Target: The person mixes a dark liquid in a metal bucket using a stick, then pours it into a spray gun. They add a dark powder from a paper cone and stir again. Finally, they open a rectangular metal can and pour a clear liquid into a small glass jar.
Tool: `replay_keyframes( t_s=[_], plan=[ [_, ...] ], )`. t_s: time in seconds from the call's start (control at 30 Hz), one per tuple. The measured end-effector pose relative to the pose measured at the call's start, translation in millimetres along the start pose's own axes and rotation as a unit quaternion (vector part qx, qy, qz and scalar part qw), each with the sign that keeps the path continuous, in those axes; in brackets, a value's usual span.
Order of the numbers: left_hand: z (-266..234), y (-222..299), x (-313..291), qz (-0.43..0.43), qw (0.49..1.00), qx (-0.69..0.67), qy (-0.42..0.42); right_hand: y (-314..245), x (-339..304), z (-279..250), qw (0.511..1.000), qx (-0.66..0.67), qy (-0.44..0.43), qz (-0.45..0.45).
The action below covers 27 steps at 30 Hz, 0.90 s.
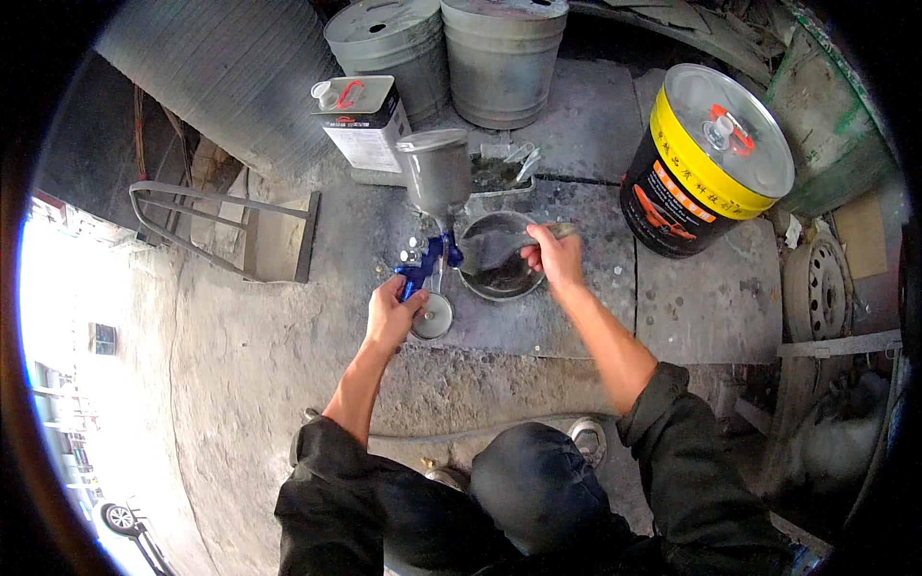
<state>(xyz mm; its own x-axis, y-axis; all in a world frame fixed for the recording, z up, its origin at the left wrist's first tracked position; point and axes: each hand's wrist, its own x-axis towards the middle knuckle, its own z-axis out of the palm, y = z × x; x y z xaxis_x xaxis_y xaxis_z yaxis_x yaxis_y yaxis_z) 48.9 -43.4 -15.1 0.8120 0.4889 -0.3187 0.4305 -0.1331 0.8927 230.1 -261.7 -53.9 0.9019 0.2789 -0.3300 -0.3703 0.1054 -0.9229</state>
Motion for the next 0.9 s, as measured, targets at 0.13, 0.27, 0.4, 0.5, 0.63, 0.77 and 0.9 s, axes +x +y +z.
replay_keyframes(
  t_s=[0.13, 0.27, 0.4, 0.5, 0.63, 0.77, 0.9],
  plan=[
    [-17, 1, -5, 0.069, 0.982, 0.175, 0.02, 10, 34, -22, 0.923, -0.347, -0.064, -0.153],
    [-35, -17, -4, 0.122, 0.967, 0.223, 0.017, 6, 34, -23, 0.808, -0.513, -0.139, -0.255],
    [-37, -3, -13, 0.143, 0.923, 0.356, 0.008, 1, 44, -22, 0.877, -0.341, -0.272, -0.202],
    [-31, 9, -19, 0.191, 0.897, 0.399, 0.019, -4, 32, -16, 0.846, -0.43, -0.269, -0.165],
    [-27, 21, -20, 0.236, 0.862, 0.449, 0.016, -19, 45, -10, 0.908, -0.33, -0.235, -0.109],
    [-21, 20, -14, 0.293, 0.832, 0.472, 0.005, -48, 21, 23, 0.947, -0.121, -0.291, -0.066],
    [-12, 30, -13, 0.326, 0.809, 0.489, 0.0, -43, 42, 26, 0.898, -0.332, -0.211, -0.198]
  ],
)
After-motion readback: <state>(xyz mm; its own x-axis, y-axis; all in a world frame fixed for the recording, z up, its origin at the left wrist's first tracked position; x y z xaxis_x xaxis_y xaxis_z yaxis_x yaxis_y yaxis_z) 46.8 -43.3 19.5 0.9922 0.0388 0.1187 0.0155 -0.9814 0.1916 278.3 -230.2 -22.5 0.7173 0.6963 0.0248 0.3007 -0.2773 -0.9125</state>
